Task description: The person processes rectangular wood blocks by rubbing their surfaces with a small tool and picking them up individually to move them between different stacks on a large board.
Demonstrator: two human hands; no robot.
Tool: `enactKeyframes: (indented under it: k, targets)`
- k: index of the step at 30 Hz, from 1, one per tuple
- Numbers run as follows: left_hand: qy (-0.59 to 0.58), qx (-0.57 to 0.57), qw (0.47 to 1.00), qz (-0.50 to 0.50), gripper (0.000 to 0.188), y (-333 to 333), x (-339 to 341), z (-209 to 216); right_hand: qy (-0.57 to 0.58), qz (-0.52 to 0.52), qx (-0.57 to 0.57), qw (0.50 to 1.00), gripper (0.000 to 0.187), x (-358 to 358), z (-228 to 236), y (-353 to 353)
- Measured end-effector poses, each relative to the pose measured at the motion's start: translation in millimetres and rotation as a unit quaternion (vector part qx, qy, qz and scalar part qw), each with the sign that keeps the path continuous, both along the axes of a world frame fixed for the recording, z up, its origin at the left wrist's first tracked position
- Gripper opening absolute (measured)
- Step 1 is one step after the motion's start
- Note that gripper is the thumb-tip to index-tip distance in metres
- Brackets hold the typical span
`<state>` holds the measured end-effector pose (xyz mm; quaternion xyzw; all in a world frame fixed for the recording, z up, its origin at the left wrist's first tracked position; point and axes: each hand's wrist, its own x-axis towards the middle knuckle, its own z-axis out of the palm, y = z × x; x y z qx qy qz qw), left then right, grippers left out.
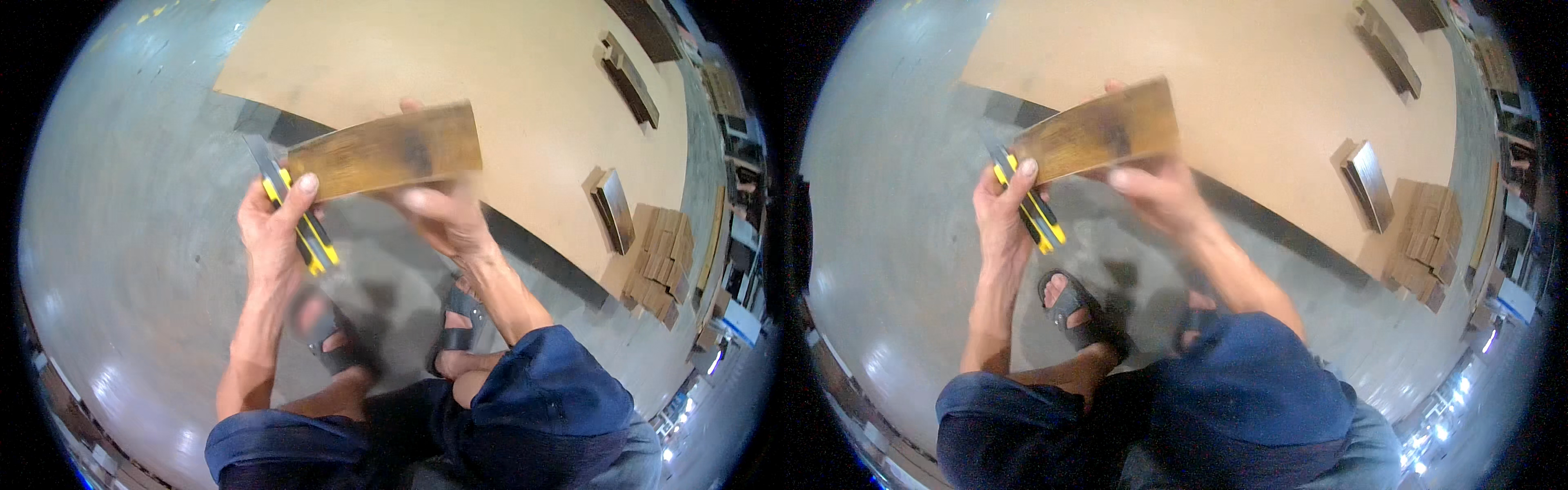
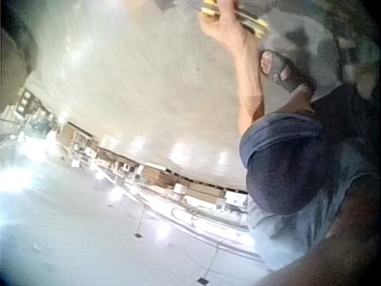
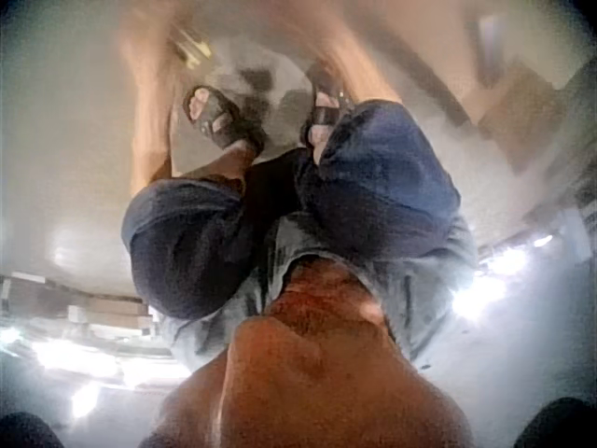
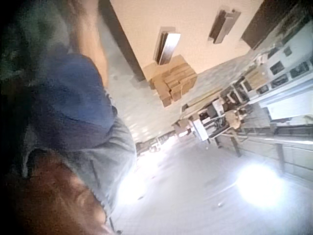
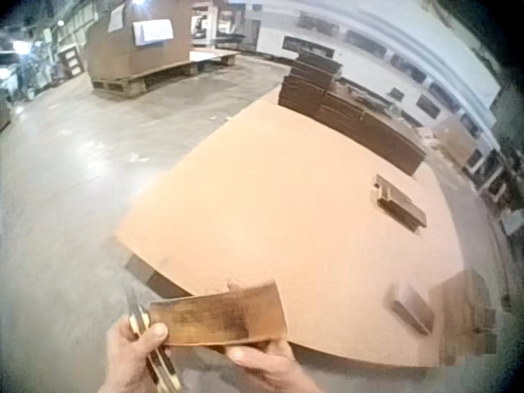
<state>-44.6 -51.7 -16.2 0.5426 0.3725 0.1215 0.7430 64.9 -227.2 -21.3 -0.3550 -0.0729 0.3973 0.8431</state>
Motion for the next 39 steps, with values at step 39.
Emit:
enactKeyframes:
  k: [39]
  targets:
    - [0.021,0.448,0.848,-0.283,0.052,15,34,-16,0.257,-0.025,-0.075,0.963,0.052,-22,-15,-52]
